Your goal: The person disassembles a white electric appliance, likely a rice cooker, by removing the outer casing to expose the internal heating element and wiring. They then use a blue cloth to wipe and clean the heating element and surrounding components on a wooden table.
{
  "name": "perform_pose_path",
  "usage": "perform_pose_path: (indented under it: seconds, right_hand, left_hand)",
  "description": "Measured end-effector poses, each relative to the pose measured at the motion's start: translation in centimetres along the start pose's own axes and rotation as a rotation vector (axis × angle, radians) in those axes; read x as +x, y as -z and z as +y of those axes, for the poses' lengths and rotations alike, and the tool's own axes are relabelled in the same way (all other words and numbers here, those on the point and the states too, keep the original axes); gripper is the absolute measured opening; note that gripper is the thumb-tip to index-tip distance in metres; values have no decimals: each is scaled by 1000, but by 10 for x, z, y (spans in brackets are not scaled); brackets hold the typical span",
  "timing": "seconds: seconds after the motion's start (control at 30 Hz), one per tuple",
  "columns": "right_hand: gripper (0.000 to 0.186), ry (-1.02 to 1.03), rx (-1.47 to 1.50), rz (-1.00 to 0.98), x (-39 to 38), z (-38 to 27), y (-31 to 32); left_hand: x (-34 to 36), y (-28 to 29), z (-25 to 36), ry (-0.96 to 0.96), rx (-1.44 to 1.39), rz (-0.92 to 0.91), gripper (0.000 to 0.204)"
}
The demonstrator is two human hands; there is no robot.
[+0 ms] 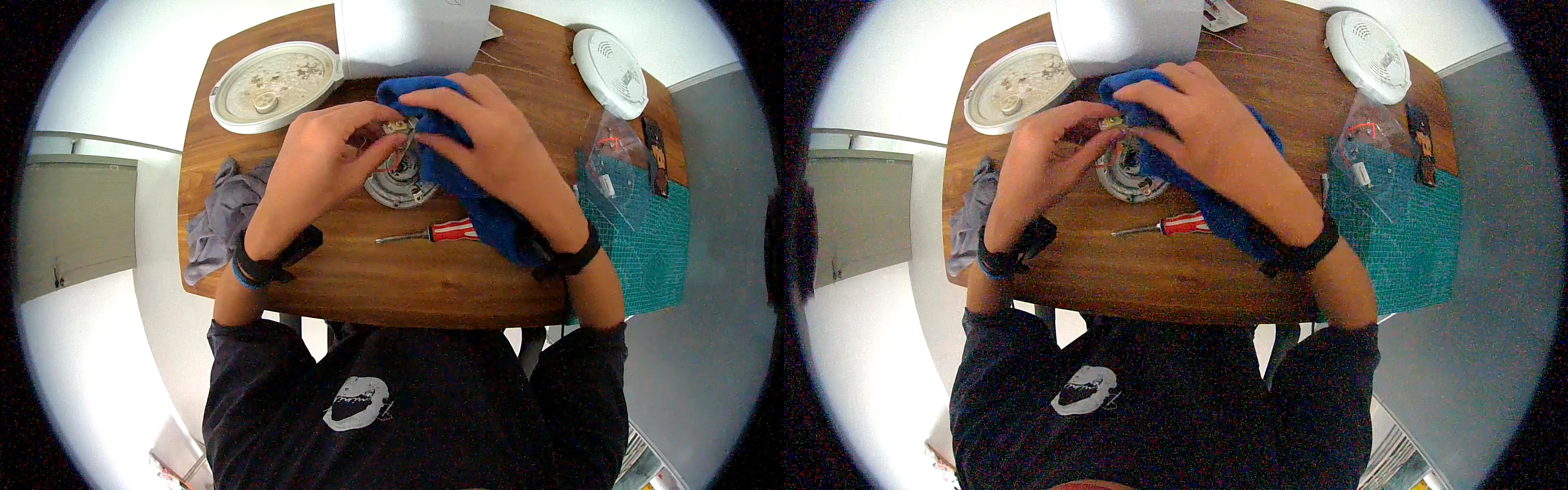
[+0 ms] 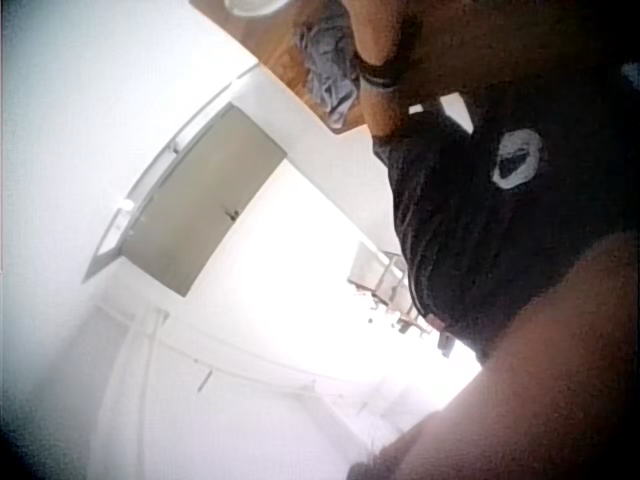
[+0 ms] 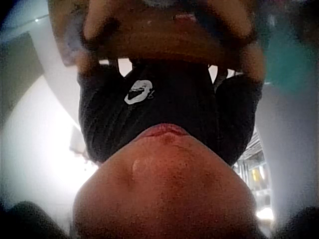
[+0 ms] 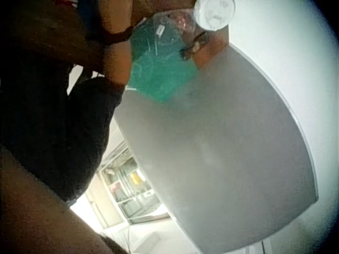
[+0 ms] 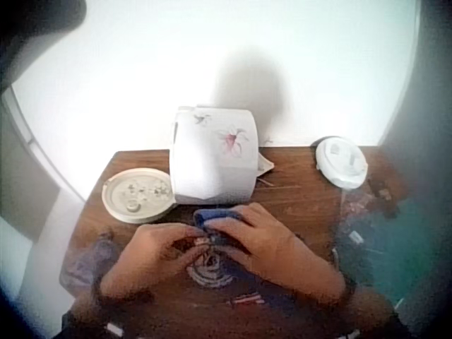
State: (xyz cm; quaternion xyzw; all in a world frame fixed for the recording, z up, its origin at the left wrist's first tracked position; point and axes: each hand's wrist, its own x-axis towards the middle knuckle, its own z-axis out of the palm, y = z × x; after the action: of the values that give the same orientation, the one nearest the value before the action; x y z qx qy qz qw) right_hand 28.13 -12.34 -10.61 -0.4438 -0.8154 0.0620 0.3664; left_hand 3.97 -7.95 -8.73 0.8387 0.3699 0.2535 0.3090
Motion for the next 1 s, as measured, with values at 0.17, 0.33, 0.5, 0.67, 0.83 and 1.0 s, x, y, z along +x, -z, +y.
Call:
perform_pose_path:
  seconds: [0.17,0.33,0.5,0.67,0.83,1.0]
  right_hand:
    - [40,-31,-93,-58,-4,3,13]
    - [38,152,-77,-58,1,12,14]
    - [34,-76,76,-147,0,21,31]
    - [29,-166,161,-53,-2,17,26]
    - [27,-182,332,-171,0,19,14]
    - [28,-273,283,-130,3,19,27]
  left_hand:
    - [4,1,-2,-101,40,33,24]
    - [5,1,-10,-13,-17,16,25]
    - [7,2,-10,1,-58,-38,26]
    - [7,3,-16,-78,-92,-56,26]
    - [6,5,-11,-153,3,-82,26]
    - [2,5,-15,-128,-29,-34,27]
